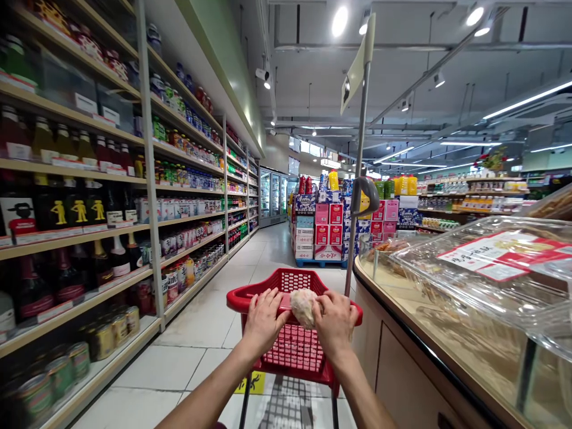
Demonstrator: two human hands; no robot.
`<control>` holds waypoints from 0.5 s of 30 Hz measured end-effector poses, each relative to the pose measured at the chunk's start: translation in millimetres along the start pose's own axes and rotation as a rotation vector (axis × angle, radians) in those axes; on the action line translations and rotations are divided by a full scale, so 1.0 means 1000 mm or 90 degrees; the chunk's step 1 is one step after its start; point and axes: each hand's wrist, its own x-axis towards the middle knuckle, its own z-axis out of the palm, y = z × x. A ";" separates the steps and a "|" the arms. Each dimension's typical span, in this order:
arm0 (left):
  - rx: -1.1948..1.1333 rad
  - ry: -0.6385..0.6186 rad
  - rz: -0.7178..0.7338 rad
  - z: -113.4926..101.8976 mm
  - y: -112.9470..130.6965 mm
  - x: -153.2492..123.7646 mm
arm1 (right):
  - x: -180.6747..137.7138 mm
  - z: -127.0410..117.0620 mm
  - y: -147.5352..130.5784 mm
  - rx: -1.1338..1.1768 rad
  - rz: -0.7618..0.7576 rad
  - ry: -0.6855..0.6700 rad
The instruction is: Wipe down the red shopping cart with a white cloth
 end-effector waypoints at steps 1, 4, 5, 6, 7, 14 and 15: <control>0.002 0.005 0.003 0.001 0.000 0.000 | -0.002 0.004 -0.003 -0.014 -0.045 0.020; 0.010 0.016 0.012 0.004 -0.002 0.000 | -0.012 0.019 -0.016 0.000 -0.198 0.008; 0.011 0.014 0.014 0.004 -0.004 0.000 | -0.016 0.023 -0.018 -0.007 -0.235 -0.011; 0.010 0.006 0.016 0.003 -0.005 0.000 | -0.020 0.025 -0.017 -0.023 -0.264 -0.029; 0.007 -0.007 0.019 0.001 -0.008 0.000 | -0.022 0.026 -0.012 -0.041 -0.286 -0.043; -0.030 -0.077 0.030 -0.011 -0.016 0.000 | -0.024 0.006 0.066 -0.092 -0.121 0.014; -0.029 -0.071 0.026 -0.011 -0.015 0.000 | -0.026 0.009 0.063 -0.092 -0.085 0.028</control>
